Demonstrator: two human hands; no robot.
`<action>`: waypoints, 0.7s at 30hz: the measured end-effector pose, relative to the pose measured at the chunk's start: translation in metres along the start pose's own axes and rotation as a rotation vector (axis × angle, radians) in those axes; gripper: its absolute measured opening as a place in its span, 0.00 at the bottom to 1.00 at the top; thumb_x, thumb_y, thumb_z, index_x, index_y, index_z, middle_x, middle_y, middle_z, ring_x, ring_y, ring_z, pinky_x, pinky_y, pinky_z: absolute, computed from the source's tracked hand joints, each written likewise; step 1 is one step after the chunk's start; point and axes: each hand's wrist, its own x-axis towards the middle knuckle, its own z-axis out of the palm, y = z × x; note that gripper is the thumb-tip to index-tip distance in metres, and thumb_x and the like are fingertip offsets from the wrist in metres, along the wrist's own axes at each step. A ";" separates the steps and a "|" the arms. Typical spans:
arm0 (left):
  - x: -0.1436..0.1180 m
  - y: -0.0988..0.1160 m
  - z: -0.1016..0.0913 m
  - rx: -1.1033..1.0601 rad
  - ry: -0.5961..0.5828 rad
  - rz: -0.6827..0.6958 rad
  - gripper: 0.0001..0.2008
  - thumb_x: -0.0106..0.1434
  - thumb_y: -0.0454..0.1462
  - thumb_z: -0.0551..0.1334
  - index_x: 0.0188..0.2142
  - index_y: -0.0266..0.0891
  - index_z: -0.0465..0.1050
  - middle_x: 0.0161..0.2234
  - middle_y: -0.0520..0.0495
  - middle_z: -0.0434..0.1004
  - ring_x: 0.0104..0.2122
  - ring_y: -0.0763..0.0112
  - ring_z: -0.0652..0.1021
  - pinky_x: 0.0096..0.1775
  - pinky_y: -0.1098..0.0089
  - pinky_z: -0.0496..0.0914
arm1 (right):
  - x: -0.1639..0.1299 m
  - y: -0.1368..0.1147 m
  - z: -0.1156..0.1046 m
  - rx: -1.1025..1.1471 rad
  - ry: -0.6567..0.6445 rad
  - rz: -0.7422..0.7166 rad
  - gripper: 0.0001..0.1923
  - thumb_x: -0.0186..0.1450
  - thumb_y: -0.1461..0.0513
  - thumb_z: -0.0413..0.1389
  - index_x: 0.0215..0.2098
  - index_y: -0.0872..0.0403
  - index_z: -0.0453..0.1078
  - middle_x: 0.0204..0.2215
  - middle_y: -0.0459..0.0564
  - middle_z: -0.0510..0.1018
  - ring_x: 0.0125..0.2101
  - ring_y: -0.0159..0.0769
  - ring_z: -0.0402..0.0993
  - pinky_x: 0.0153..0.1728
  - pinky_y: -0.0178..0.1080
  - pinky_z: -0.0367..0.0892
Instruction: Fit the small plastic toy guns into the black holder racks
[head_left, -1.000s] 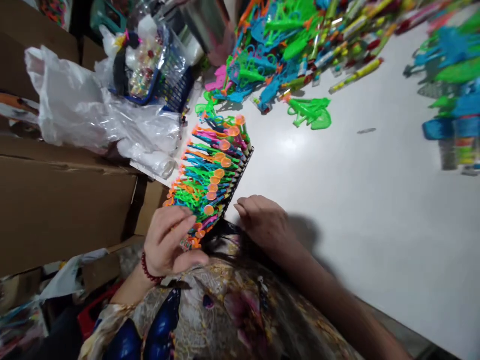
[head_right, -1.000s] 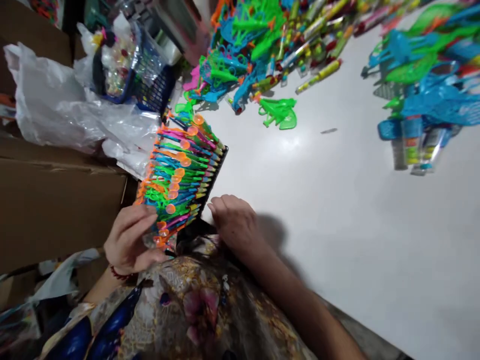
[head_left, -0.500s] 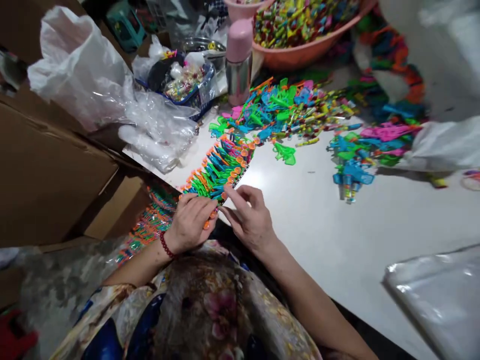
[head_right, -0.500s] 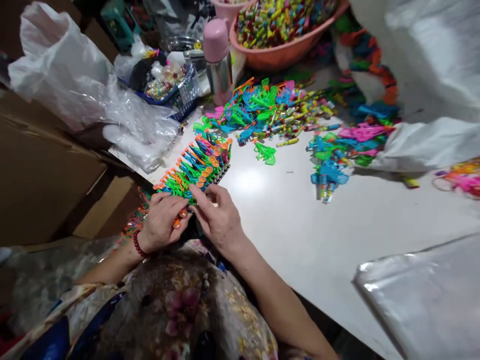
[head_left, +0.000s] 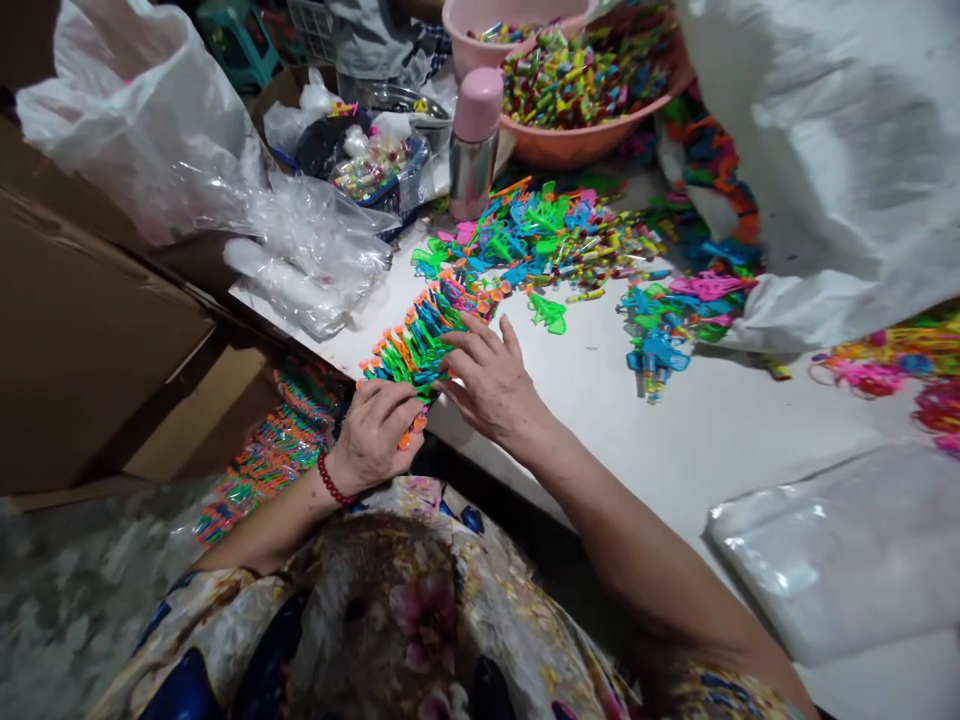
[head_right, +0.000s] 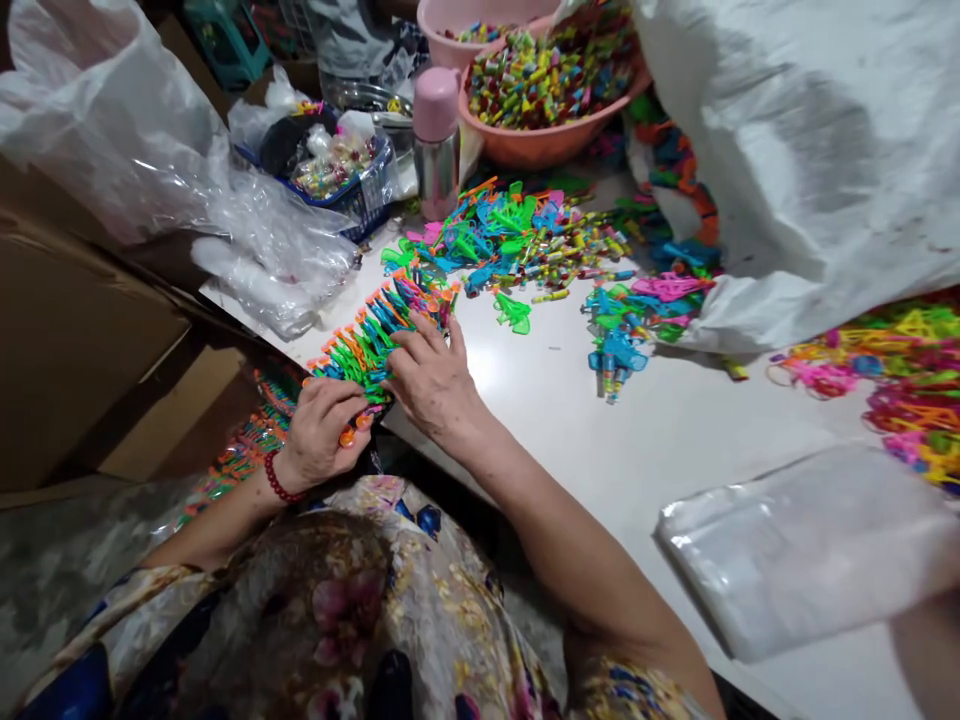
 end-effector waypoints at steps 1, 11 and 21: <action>0.000 0.000 0.000 0.001 -0.007 0.008 0.17 0.62 0.29 0.63 0.50 0.40 0.69 0.42 0.40 0.82 0.41 0.60 0.81 0.49 0.56 0.72 | 0.000 0.000 0.000 0.009 0.002 -0.001 0.06 0.72 0.59 0.56 0.44 0.51 0.72 0.56 0.58 0.76 0.69 0.55 0.57 0.68 0.67 0.47; 0.001 0.001 -0.003 0.004 -0.037 0.023 0.14 0.64 0.30 0.62 0.49 0.40 0.67 0.38 0.45 0.83 0.37 0.64 0.82 0.51 0.58 0.72 | 0.006 0.009 -0.001 0.194 0.030 -0.037 0.04 0.69 0.60 0.59 0.42 0.51 0.73 0.53 0.58 0.76 0.67 0.57 0.61 0.65 0.64 0.61; 0.003 -0.001 -0.005 0.036 -0.060 0.018 0.14 0.65 0.30 0.61 0.49 0.42 0.67 0.39 0.46 0.83 0.38 0.65 0.83 0.54 0.57 0.72 | 0.019 0.025 -0.007 0.375 -0.045 -0.030 0.05 0.67 0.58 0.64 0.35 0.51 0.77 0.48 0.54 0.78 0.52 0.46 0.72 0.54 0.52 0.68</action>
